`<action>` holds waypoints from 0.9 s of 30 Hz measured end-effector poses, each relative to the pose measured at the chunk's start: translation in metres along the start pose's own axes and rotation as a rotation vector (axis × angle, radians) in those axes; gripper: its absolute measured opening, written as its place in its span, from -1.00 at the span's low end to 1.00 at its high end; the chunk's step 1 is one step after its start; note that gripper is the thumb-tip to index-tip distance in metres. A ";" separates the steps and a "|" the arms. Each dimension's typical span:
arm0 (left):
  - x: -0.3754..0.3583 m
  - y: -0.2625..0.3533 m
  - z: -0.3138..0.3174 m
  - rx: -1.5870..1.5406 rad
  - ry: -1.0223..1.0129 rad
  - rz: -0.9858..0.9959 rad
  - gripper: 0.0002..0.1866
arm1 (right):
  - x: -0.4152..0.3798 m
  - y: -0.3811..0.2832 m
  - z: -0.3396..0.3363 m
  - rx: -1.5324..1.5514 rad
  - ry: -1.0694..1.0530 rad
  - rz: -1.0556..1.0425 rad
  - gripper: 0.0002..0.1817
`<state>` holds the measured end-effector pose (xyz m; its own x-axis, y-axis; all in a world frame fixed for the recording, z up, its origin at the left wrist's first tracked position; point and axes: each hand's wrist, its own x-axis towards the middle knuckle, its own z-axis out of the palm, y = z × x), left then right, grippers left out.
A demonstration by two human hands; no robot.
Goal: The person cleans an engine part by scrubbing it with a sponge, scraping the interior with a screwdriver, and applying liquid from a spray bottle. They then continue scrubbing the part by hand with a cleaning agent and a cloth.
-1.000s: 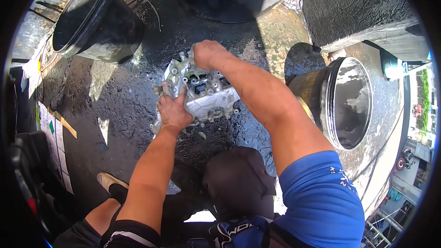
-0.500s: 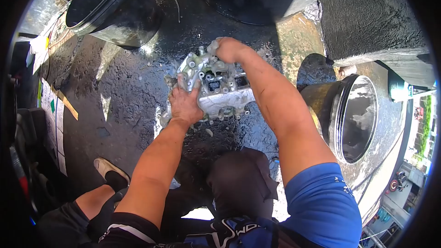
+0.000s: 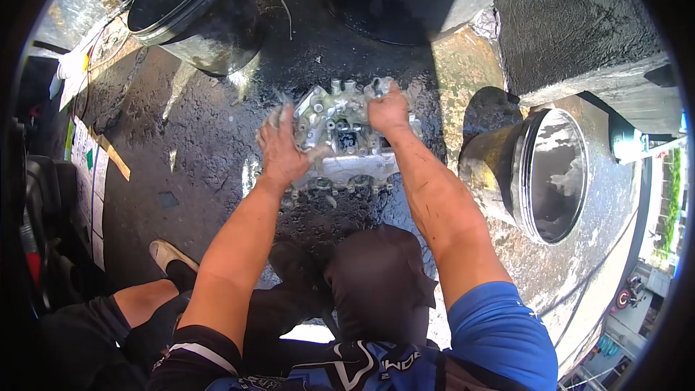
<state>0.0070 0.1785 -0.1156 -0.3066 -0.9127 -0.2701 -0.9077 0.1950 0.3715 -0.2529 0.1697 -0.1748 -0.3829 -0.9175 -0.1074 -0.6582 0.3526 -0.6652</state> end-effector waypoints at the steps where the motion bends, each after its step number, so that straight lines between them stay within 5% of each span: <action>1: 0.016 -0.012 0.003 -0.231 -0.002 -0.045 0.33 | -0.015 -0.005 -0.008 0.087 -0.006 0.019 -0.66; 3: 0.052 -0.044 0.014 -0.698 -0.001 -0.133 0.31 | -0.043 -0.016 -0.021 0.538 0.086 -0.006 -0.69; 6: 0.070 -0.050 0.000 -0.449 -0.370 0.014 0.24 | -0.082 -0.019 -0.040 0.671 0.044 -0.062 -0.75; 9: 0.049 -0.038 -0.005 -0.765 -0.412 -0.068 0.17 | -0.109 -0.018 -0.052 0.702 0.041 0.017 -0.76; 16: 0.022 -0.008 -0.039 -0.693 -0.214 0.040 -0.02 | -0.126 -0.033 -0.072 1.178 0.047 0.190 -0.70; 19: 0.011 0.022 -0.072 -0.457 -0.003 0.105 -0.15 | -0.115 -0.029 -0.067 1.223 0.151 0.108 -0.67; 21: 0.000 0.040 -0.090 -0.294 0.150 0.142 -0.27 | -0.107 -0.019 -0.054 1.191 0.162 0.050 -0.67; 27: -0.001 0.018 -0.071 -0.445 0.196 0.165 -0.19 | -0.097 -0.010 -0.038 0.803 0.156 -0.040 -0.70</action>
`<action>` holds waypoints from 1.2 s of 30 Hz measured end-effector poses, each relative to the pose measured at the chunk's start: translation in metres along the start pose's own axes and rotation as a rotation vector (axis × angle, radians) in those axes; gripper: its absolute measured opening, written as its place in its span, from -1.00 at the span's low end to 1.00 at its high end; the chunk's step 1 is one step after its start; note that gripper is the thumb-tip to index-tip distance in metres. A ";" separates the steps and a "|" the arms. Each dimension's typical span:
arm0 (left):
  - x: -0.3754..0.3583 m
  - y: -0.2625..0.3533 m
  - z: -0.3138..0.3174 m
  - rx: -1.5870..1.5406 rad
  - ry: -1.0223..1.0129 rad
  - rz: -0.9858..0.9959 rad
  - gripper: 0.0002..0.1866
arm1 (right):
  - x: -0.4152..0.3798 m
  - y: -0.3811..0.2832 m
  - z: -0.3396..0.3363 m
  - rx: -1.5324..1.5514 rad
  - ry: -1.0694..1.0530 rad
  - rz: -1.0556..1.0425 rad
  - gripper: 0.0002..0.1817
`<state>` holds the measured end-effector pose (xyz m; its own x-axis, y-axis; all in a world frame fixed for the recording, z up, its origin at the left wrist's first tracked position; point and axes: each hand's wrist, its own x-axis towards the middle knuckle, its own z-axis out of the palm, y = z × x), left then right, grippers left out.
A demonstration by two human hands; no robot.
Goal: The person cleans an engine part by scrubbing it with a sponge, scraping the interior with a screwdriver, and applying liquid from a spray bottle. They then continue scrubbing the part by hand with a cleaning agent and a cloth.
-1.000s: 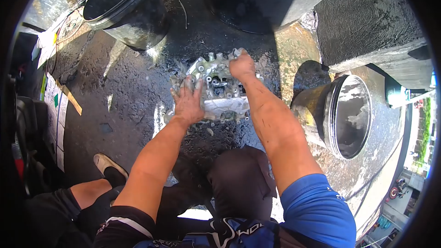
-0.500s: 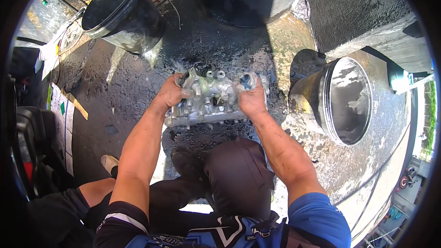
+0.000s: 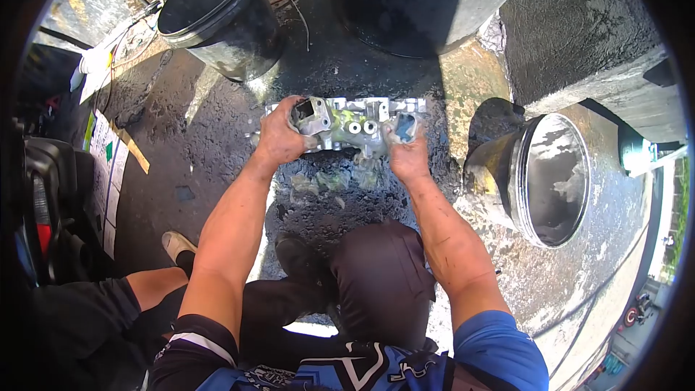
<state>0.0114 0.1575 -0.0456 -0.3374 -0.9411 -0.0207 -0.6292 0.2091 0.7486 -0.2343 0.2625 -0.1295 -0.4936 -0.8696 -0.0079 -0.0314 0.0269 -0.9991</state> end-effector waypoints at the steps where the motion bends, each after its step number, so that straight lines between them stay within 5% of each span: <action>1: -0.002 0.000 -0.002 -0.039 -0.021 -0.031 -0.19 | 0.004 0.000 -0.006 -0.202 -0.049 -0.062 -0.68; 5: -0.002 -0.022 0.007 -0.069 0.038 -0.037 -0.18 | 0.046 -0.067 -0.014 -0.821 -0.035 -0.162 -0.55; 8: 0.007 -0.011 0.011 0.000 0.060 -0.015 -0.14 | 0.062 -0.163 0.022 -0.828 -0.059 -0.167 -0.24; 9: 0.012 -0.002 0.010 0.113 0.031 -0.003 0.11 | 0.065 -0.176 0.038 -0.773 -0.109 -0.257 -0.22; 10: 0.018 0.014 0.007 0.109 -0.010 -0.042 0.17 | 0.075 -0.169 0.054 -0.699 -0.252 -0.471 -0.16; 11: 0.024 0.034 0.001 0.108 -0.049 -0.079 0.24 | 0.080 -0.178 0.068 -1.001 -0.582 -0.465 -0.15; 14: 0.042 0.054 0.003 0.162 -0.111 -0.051 0.28 | 0.089 -0.131 0.073 -1.153 -0.758 -0.766 -0.43; 17: 0.050 0.071 0.007 0.245 -0.198 -0.030 0.26 | 0.114 -0.145 0.050 -1.056 -0.854 -0.512 -0.53; 24: 0.073 0.089 0.021 0.422 -0.223 0.062 0.15 | 0.142 -0.168 0.021 -1.195 -0.269 -0.531 -0.69; 26: 0.079 0.087 0.026 0.447 -0.274 0.070 0.03 | 0.150 -0.188 -0.031 -1.093 -0.067 -0.286 -0.60; 28: 0.085 0.087 0.030 0.478 -0.274 0.055 0.08 | 0.141 -0.204 -0.116 -1.007 0.056 -0.293 -0.60; 31: 0.105 0.060 0.039 0.366 -0.260 0.199 0.11 | 0.068 -0.230 -0.245 -0.688 0.048 0.094 -0.28; 35: 0.129 0.042 0.041 0.169 -0.341 0.284 0.07 | -0.043 -0.155 -0.335 -1.434 -0.200 0.108 0.07; 36: 0.139 0.027 0.046 0.038 -0.393 0.295 0.07 | -0.057 -0.153 -0.330 -1.314 -0.320 0.268 0.03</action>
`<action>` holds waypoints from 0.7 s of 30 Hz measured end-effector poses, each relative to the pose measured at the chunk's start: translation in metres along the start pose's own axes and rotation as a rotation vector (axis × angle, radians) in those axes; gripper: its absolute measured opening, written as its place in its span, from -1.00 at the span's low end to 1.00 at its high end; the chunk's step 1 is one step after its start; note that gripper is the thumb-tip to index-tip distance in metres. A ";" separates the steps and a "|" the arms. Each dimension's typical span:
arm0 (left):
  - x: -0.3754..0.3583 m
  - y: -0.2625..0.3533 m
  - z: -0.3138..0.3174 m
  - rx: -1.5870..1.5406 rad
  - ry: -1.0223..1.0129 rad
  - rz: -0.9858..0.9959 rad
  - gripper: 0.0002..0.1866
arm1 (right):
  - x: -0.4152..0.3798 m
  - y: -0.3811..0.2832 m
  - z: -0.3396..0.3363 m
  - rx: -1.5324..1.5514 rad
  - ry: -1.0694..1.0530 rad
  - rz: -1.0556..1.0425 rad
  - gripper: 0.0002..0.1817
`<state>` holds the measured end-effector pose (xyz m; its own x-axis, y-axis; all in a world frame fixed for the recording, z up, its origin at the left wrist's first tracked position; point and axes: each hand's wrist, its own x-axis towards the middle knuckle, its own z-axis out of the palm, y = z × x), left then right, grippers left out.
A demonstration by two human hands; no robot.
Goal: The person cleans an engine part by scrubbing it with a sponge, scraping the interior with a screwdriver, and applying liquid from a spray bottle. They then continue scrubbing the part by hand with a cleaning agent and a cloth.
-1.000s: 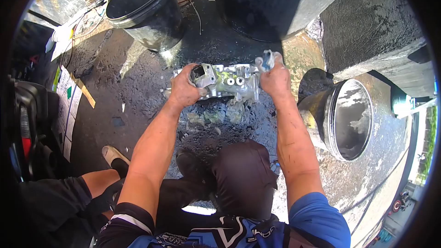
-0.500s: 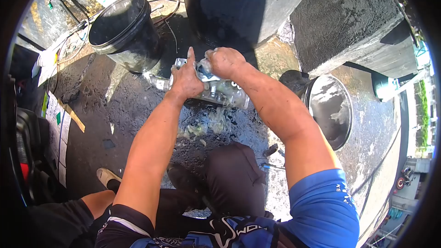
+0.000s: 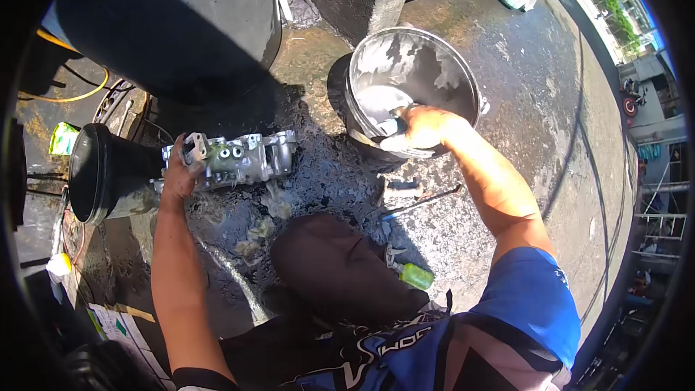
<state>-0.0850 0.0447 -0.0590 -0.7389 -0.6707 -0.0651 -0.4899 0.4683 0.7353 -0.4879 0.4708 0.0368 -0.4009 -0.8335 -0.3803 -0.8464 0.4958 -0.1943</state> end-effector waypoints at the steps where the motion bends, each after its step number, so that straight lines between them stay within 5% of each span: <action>1: 0.000 0.008 0.001 -0.048 -0.004 -0.005 0.10 | -0.012 -0.004 0.009 0.107 -0.179 0.047 -0.01; 3: 0.000 0.033 0.008 0.083 0.071 -0.040 0.17 | -0.024 -0.035 0.001 0.264 -0.391 0.108 -0.25; 6: 0.000 0.085 0.025 0.318 0.195 -0.262 0.27 | -0.040 -0.061 0.012 0.138 -0.282 -0.075 -0.56; 9: 0.014 0.074 0.036 0.252 0.260 -0.173 0.16 | -0.045 -0.083 0.012 0.262 -0.247 -0.020 -0.65; 16: 0.051 0.067 0.036 0.108 0.150 -0.103 0.11 | -0.025 -0.129 0.029 0.387 -0.162 0.020 -0.60; 21: 0.066 0.040 0.032 -0.136 -0.009 0.015 0.09 | -0.014 -0.125 0.025 0.435 -0.258 -0.067 -0.16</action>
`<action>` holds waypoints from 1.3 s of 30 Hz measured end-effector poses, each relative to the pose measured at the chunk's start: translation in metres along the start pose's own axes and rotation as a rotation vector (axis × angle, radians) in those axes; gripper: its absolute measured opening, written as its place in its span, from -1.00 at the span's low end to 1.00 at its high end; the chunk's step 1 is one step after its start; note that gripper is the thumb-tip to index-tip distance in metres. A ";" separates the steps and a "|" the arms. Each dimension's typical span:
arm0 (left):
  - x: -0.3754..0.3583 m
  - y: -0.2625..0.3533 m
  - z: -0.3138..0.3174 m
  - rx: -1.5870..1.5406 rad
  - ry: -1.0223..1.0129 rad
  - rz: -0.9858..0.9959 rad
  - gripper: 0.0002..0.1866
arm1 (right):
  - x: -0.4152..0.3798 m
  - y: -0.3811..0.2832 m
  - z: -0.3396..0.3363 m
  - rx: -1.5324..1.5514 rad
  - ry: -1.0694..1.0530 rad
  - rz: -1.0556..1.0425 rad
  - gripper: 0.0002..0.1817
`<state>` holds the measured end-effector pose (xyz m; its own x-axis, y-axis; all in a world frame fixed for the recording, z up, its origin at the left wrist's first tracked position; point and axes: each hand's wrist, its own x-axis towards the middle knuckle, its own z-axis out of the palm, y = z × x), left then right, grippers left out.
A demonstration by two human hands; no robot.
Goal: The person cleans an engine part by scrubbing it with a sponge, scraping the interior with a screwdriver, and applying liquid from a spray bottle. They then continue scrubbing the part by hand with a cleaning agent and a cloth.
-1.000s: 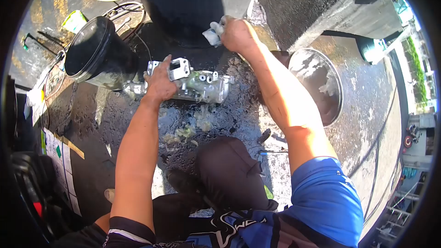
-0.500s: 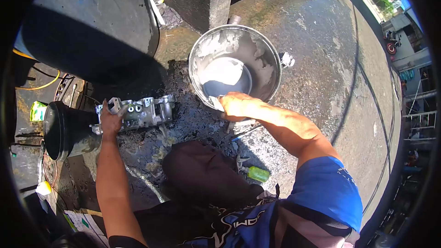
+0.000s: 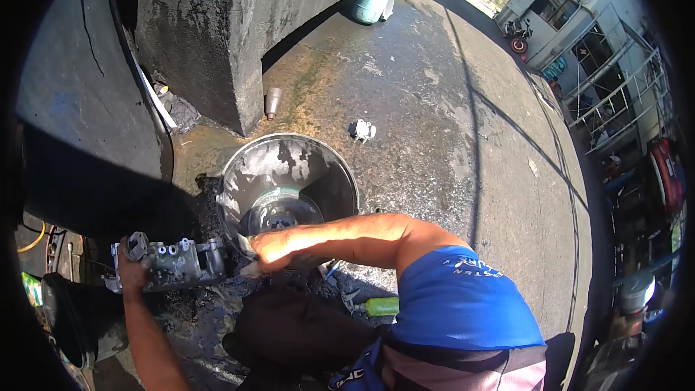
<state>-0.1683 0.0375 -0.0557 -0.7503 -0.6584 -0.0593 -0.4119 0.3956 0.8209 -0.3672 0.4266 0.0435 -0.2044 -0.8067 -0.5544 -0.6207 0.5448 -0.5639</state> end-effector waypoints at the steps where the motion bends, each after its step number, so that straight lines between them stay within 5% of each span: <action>1: -0.001 0.002 -0.005 -0.118 -0.065 -0.005 0.08 | 0.012 0.023 0.012 0.095 0.064 0.050 -0.09; 4: -0.004 0.013 -0.014 -0.008 -0.151 0.003 0.11 | 0.076 0.115 0.024 0.361 -0.081 0.077 -0.32; 5: -0.005 0.018 -0.018 0.092 -0.163 0.023 0.12 | 0.101 0.152 0.038 0.317 -0.037 -0.059 -0.42; 8: -0.006 0.037 -0.016 0.066 -0.255 -0.021 0.16 | 0.120 0.169 0.002 -0.309 -0.183 0.238 -0.32; 10: -0.009 0.044 -0.018 -0.103 -0.338 -0.080 0.19 | 0.147 0.173 -0.006 -0.448 -0.171 0.257 -0.22; 11: -0.012 0.043 -0.015 -0.257 -0.324 -0.109 0.22 | 0.149 0.170 0.011 -0.373 0.094 0.342 -0.46; 12: -0.013 0.036 -0.007 -0.232 -0.254 -0.017 0.19 | 0.177 0.195 0.034 -0.261 -0.074 0.336 -0.31; 14: -0.015 0.056 -0.001 -0.028 -0.111 -0.042 0.02 | 0.179 0.177 0.078 -0.406 0.067 0.470 -0.31; 18: -0.016 0.052 0.011 -0.227 -0.042 -0.093 -0.08 | 0.183 0.227 0.079 -0.475 0.125 0.151 -0.37; 20: -0.021 0.042 0.009 -0.249 0.006 -0.060 -0.09 | 0.177 0.240 0.087 -0.349 0.264 0.185 -0.41; 25: -0.029 0.029 0.008 -0.435 0.051 -0.047 -0.01 | 0.141 0.207 0.104 -0.354 -0.064 0.510 -0.43; 29: -0.031 0.044 0.001 -0.132 0.075 -0.074 0.03 | 0.126 0.191 0.108 -0.010 -0.231 0.584 -0.42; 34: -0.025 0.044 0.013 0.192 0.181 -0.034 0.13 | 0.116 0.146 0.072 1.214 -0.416 0.685 -0.38; 37: -0.015 0.026 0.024 0.055 0.135 -0.024 0.13 | 0.071 0.094 0.008 1.470 -0.389 0.299 -0.42; 39: -0.014 0.035 0.026 -0.256 0.064 -0.033 0.03 | 0.061 0.127 -0.017 1.397 -0.185 0.011 -0.48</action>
<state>-0.1851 0.0769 -0.0411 -0.7013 -0.7104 -0.0590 -0.2855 0.2041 0.9364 -0.4718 0.4426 -0.0515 -0.0350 -0.8193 -0.5723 0.6548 0.4138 -0.6325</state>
